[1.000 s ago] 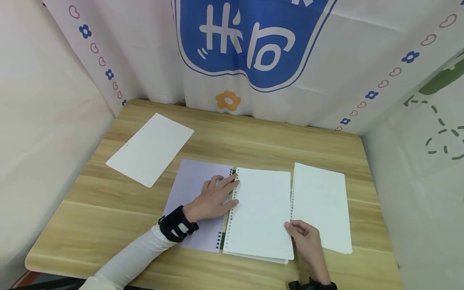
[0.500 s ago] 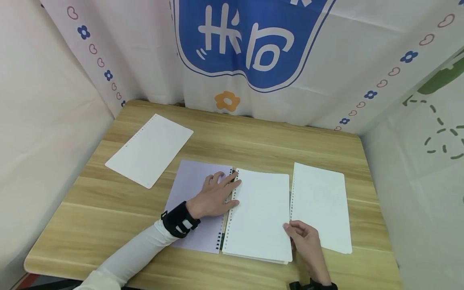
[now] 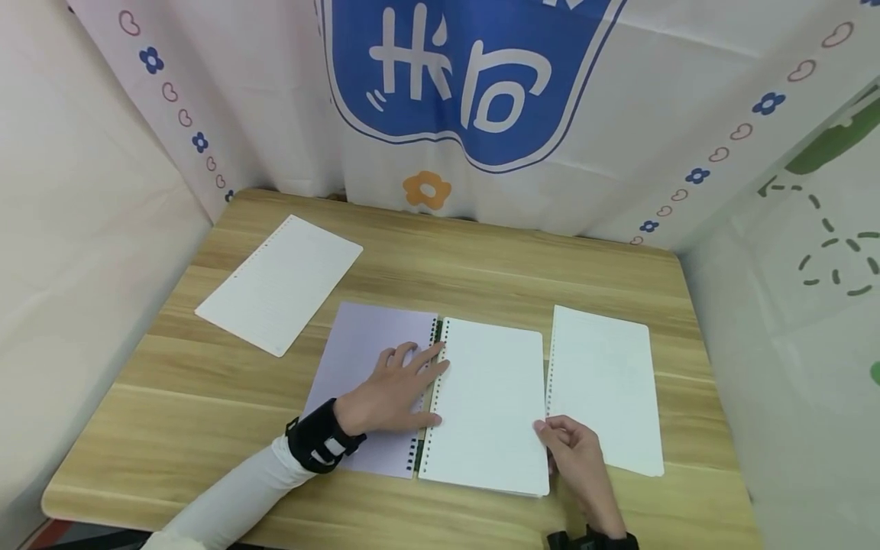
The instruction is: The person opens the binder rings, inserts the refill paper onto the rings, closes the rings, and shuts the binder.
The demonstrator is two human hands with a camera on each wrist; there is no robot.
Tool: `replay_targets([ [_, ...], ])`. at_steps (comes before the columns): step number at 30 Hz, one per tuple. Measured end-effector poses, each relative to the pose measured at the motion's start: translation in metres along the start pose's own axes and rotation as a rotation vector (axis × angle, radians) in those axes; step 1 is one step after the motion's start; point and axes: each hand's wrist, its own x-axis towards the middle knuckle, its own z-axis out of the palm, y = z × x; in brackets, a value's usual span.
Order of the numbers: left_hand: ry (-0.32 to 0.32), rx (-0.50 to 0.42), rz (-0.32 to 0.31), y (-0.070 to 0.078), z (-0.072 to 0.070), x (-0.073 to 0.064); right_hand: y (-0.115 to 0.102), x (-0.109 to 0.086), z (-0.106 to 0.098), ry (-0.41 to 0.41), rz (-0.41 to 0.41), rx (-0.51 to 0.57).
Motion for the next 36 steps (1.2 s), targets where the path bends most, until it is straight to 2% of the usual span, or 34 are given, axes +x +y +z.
replay_targets([
  [5,-0.042,-0.009,0.019,-0.001,0.002,-0.008,0.0,-0.001,-0.002,-0.015,-0.026,-0.013],
  [12,-0.069,-0.004,0.03,-0.003,0.002,-0.01,0.0,-0.003,-0.01,-0.021,-0.046,-0.009],
  [16,-0.088,0.025,0.035,-0.003,0.002,-0.011,0.001,-0.004,-0.017,-0.004,-0.048,-0.013],
  [18,-0.097,0.033,0.038,-0.003,0.001,-0.011,0.002,-0.003,-0.021,0.031,-0.049,-0.045],
  [21,-0.107,0.029,0.045,-0.002,0.001,-0.012,0.002,-0.001,-0.033,0.141,-0.079,-0.14],
  [25,-0.122,0.03,0.056,-0.001,-0.002,-0.012,0.004,0.0,-0.056,0.354,-0.14,-0.338],
  [27,-0.132,0.035,0.054,0.0,-0.005,-0.011,0.005,0.002,-0.069,0.395,-0.127,-0.436],
  [31,-0.126,0.003,0.052,0.006,-0.011,-0.005,0.011,0.006,-0.089,0.323,-0.034,-0.593],
  [34,-0.092,-0.02,0.072,0.015,-0.012,0.008,0.016,0.01,-0.095,0.272,0.005,-0.673],
  [36,-0.064,0.001,0.093,0.024,-0.011,0.019,0.016,0.012,-0.095,0.263,0.014,-0.706],
])
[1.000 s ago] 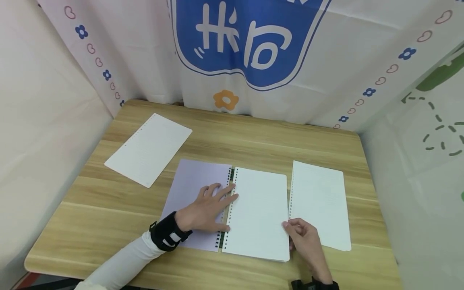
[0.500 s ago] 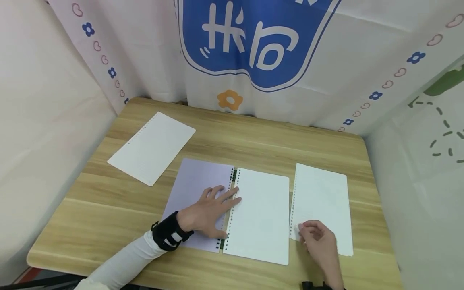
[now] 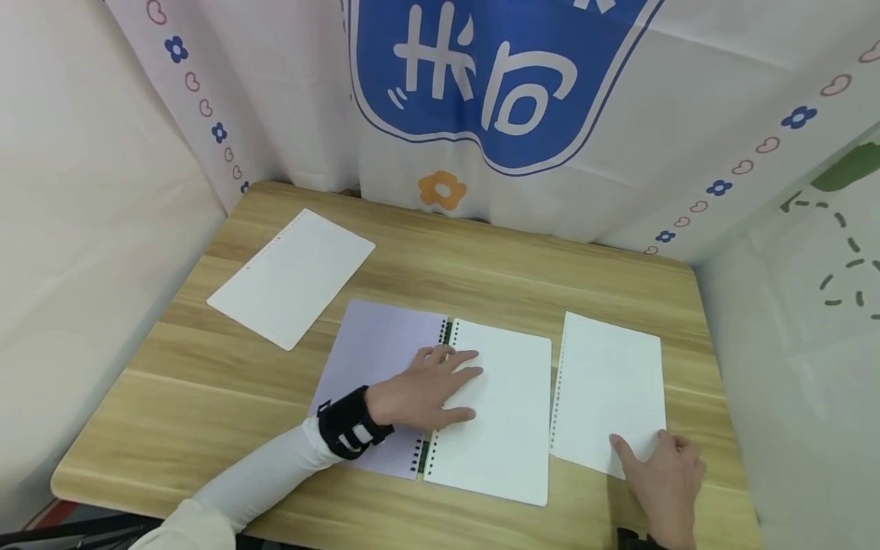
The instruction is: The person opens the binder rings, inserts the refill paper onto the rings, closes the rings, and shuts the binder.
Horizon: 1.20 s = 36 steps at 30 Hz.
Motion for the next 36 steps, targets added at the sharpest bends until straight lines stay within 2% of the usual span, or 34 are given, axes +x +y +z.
replay_targets([
  [3,0.034,0.031,0.045,0.015,0.0,0.017,-0.002,0.001,0.0,-0.005,0.012,-0.014],
  [6,0.04,0.074,0.102,0.034,0.001,0.031,-0.003,0.001,-0.001,-0.022,0.043,-0.018],
  [11,0.024,0.182,0.207,0.064,0.016,0.05,0.0,0.001,-0.006,-0.036,0.048,-0.077],
  [16,-0.006,0.309,0.227,0.083,0.031,0.06,-0.004,0.005,-0.01,-0.014,0.037,-0.083],
  [20,-0.012,0.395,0.216,0.09,0.041,0.061,-0.005,0.004,-0.01,-0.017,0.078,-0.04],
  [25,0.033,0.462,0.206,0.094,0.045,0.06,-0.004,0.004,-0.01,-0.016,0.11,-0.007],
  [30,0.048,0.493,0.204,0.095,0.045,0.058,-0.003,0.005,-0.01,-0.025,0.118,-0.007],
  [36,0.03,0.508,0.189,0.098,0.043,0.056,-0.003,0.006,-0.011,-0.031,0.115,0.013],
])
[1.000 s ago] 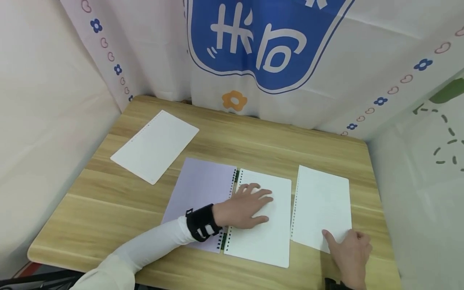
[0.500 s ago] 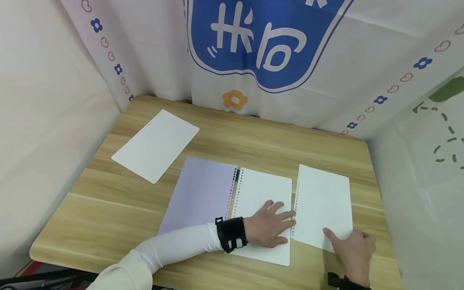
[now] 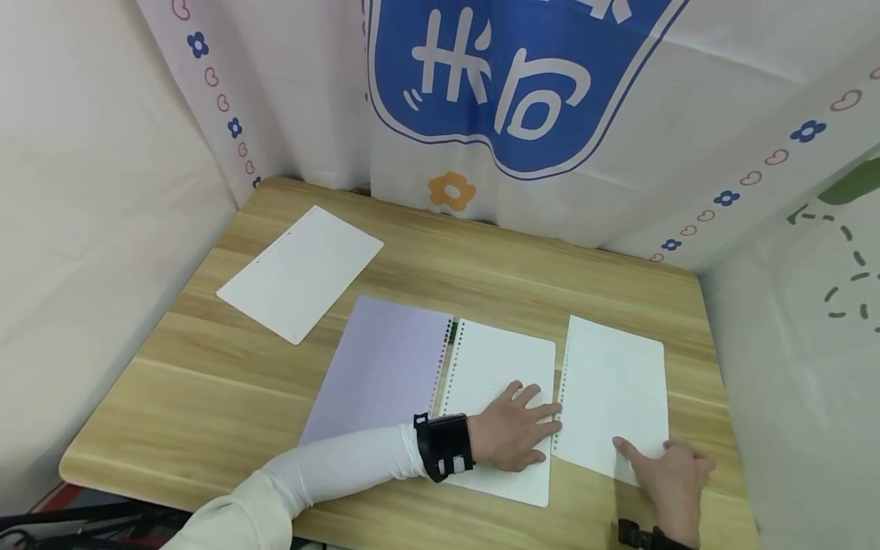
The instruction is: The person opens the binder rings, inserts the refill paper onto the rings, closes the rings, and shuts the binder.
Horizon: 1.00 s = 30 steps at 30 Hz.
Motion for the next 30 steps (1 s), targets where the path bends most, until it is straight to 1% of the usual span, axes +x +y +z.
replay_targets([
  [3,-0.008,0.011,-0.001,0.0004,-0.0009,0.0,-0.0007,0.0012,-0.0004,0.004,-0.008,0.032],
  [7,0.003,0.032,-0.008,0.0015,-0.001,0.0016,-0.001,0.0033,-0.0023,0.01,-0.008,0.072],
  [12,0.021,0.057,-0.012,0.0038,-0.0023,0.0037,-0.0014,0.0063,-0.0044,0.022,-0.008,0.056],
  [15,0.025,0.075,-0.002,0.0049,-0.0036,0.0029,-0.0012,0.0057,-0.0049,0.024,-0.013,0.039],
  [17,0.03,0.082,0.004,0.0055,-0.0044,0.0017,-0.0008,0.0046,-0.005,0.021,-0.01,0.045],
  [20,0.031,0.088,0.007,0.0068,-0.0046,0.0006,-0.0007,0.0034,-0.0053,0.013,0.005,0.079],
  [25,0.017,0.094,-0.001,0.0078,-0.0034,0.0024,-0.0015,0.0035,-0.0051,0.025,0.044,0.142],
  [30,0.022,0.126,0.0,0.0093,-0.0035,0.002,-0.0044,0.0023,-0.0048,0.016,0.09,0.165],
])
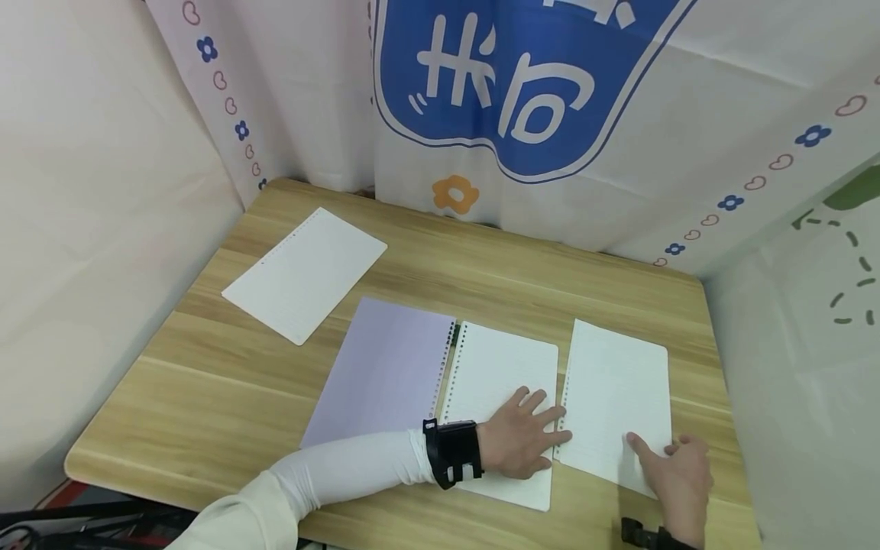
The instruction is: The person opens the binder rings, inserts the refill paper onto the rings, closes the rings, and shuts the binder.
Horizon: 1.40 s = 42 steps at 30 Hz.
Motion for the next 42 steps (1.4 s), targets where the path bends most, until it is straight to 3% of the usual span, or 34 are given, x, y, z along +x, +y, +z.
replay_targets([
  [14,-0.02,-0.019,-0.006,0.002,0.001,0.002,0.003,0.006,0.002,0.045,-0.09,-0.021],
  [19,-0.019,-0.032,-0.013,0.001,0.003,0.002,0.002,0.011,-0.001,0.034,-0.083,-0.029],
  [29,-0.037,-0.061,-0.016,0.001,0.003,0.004,0.013,0.017,-0.008,0.024,-0.029,0.07],
  [37,0.008,-0.069,-0.006,0.002,0.005,0.002,0.02,0.02,-0.014,0.145,-0.041,0.147],
  [42,0.023,-0.095,-0.004,0.001,0.009,0.002,0.024,0.022,-0.014,0.158,0.0,0.177],
])
